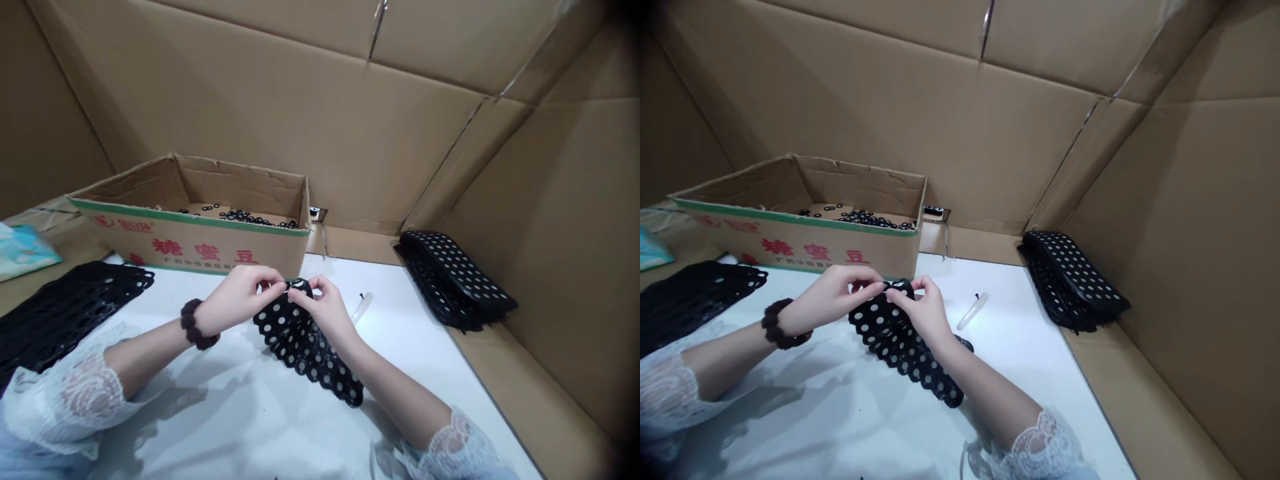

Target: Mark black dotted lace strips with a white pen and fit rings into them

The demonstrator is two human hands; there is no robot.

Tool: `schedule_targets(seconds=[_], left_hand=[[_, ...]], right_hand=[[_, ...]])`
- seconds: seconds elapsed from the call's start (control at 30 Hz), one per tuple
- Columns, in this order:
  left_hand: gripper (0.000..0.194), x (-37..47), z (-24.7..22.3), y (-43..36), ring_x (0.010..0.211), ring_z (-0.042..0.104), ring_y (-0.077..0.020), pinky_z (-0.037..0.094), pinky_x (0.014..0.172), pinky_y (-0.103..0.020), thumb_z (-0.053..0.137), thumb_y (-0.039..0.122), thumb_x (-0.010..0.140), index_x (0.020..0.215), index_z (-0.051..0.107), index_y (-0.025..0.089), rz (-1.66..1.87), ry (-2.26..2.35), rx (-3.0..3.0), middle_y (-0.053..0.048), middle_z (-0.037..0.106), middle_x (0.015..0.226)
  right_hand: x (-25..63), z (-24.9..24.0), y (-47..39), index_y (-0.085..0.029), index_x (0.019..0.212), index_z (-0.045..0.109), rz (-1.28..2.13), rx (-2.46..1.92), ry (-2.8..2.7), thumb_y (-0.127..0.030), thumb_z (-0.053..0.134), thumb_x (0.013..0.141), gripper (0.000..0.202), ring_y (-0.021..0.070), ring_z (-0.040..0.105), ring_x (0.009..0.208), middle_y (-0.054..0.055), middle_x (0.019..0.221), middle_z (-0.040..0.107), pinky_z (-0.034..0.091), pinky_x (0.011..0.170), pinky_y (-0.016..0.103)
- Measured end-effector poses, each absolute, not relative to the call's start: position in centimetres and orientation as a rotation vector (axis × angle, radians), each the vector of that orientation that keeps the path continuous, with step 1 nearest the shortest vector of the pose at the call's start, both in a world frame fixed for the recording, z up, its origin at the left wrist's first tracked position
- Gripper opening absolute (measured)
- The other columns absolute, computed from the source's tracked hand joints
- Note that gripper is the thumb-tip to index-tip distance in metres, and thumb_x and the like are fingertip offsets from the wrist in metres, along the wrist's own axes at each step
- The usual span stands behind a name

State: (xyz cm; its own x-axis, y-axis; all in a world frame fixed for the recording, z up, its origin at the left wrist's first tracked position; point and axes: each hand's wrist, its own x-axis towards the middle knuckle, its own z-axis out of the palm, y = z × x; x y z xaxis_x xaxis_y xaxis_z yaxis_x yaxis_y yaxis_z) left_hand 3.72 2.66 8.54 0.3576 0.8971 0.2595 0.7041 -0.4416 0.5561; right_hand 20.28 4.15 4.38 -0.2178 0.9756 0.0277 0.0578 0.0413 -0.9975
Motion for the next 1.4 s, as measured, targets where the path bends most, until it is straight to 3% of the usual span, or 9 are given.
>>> schedule_targets(seconds=[0.13,0.3,0.47,0.63,0.87,1.0,1.2,1.4], left_hand=[[0.026,3.1,8.4,3.4,0.061,0.052,-0.0117,0.035,0.057,-0.021,0.042,0.032,0.081,0.068,0.06,0.017,0.885,1.536,2.226,0.002,0.061,0.065],[0.028,0.2,10.0,4.6,0.055,0.051,-0.0125,0.036,0.054,-0.022,0.039,0.034,0.083,0.073,0.059,0.017,1.384,1.975,2.084,0.001,0.058,0.058],[0.027,2.1,8.4,3.3,0.074,0.057,-0.0161,0.04,0.067,-0.025,0.039,0.032,0.084,0.084,0.063,0.019,0.805,1.654,2.53,-0.003,0.064,0.082],[0.028,3.7,7.1,2.7,0.077,0.057,-0.0165,0.041,0.067,-0.025,0.034,0.023,0.085,0.094,0.06,0.018,0.563,1.34,2.54,-0.005,0.063,0.086],[0.028,2.4,8.7,3.8,0.067,0.054,-0.0135,0.04,0.059,-0.022,0.044,0.039,0.081,0.089,0.061,0.018,0.516,1.211,2.265,0.0,0.063,0.076],[0.029,2.5,8.1,4.2,0.062,0.051,-0.0122,0.039,0.057,-0.022,0.042,0.039,0.082,0.077,0.059,0.016,0.591,1.186,2.007,0.0,0.059,0.068],[0.024,2.1,7.7,5.1,0.057,0.05,-0.0105,0.042,0.056,-0.023,0.045,0.035,0.081,0.073,0.055,0.015,0.737,1.174,1.651,-0.001,0.056,0.067],[0.027,0.6,9.0,5.2,0.058,0.052,-0.0122,0.043,0.056,-0.024,0.041,0.038,0.083,0.076,0.055,0.016,0.862,1.469,1.91,-0.001,0.059,0.065]], right_hand=[[19.9,4.4,3.5,-0.017,0.067,0.048,1.141,-1.035,-1.546,-0.039,0.058,0.071,0.024,0.011,0.049,0.065,-0.003,0.066,0.051,0.038,0.06,0.022],[19.8,3.6,2.8,-0.017,0.066,0.05,1.083,-1.042,-1.633,-0.037,0.052,0.075,0.022,0.0117,0.046,0.068,-0.002,0.066,0.048,0.037,0.064,0.022],[19.3,3.2,2.8,-0.017,0.063,0.048,1.086,-0.98,-1.653,-0.036,0.048,0.078,0.025,0.0109,0.041,0.063,-0.002,0.062,0.044,0.034,0.06,0.022],[19.1,3.2,2.5,-0.017,0.066,0.047,1.034,-0.99,-1.715,-0.036,0.043,0.081,0.025,0.0117,0.041,0.063,-0.001,0.063,0.045,0.034,0.059,0.023],[19.3,3.6,2.1,-0.019,0.08,0.049,1.0,-0.917,-1.852,-0.03,0.042,0.083,0.013,0.0135,0.047,0.07,0.0,0.073,0.051,0.038,0.065,0.025],[19.3,3.5,2.2,-0.019,0.086,0.052,1.037,-0.851,-1.835,-0.028,0.041,0.083,0.014,0.0145,0.051,0.078,0.001,0.081,0.055,0.039,0.074,0.026],[19.7,3.0,3.0,-0.018,0.077,0.052,1.128,-0.895,-1.746,-0.03,0.046,0.08,0.015,0.0145,0.05,0.076,0.001,0.076,0.055,0.04,0.071,0.025],[20.0,2.2,3.2,-0.018,0.066,0.047,1.186,-0.959,-1.725,-0.037,0.046,0.08,0.023,0.013,0.045,0.066,-0.001,0.065,0.048,0.038,0.064,0.025]])
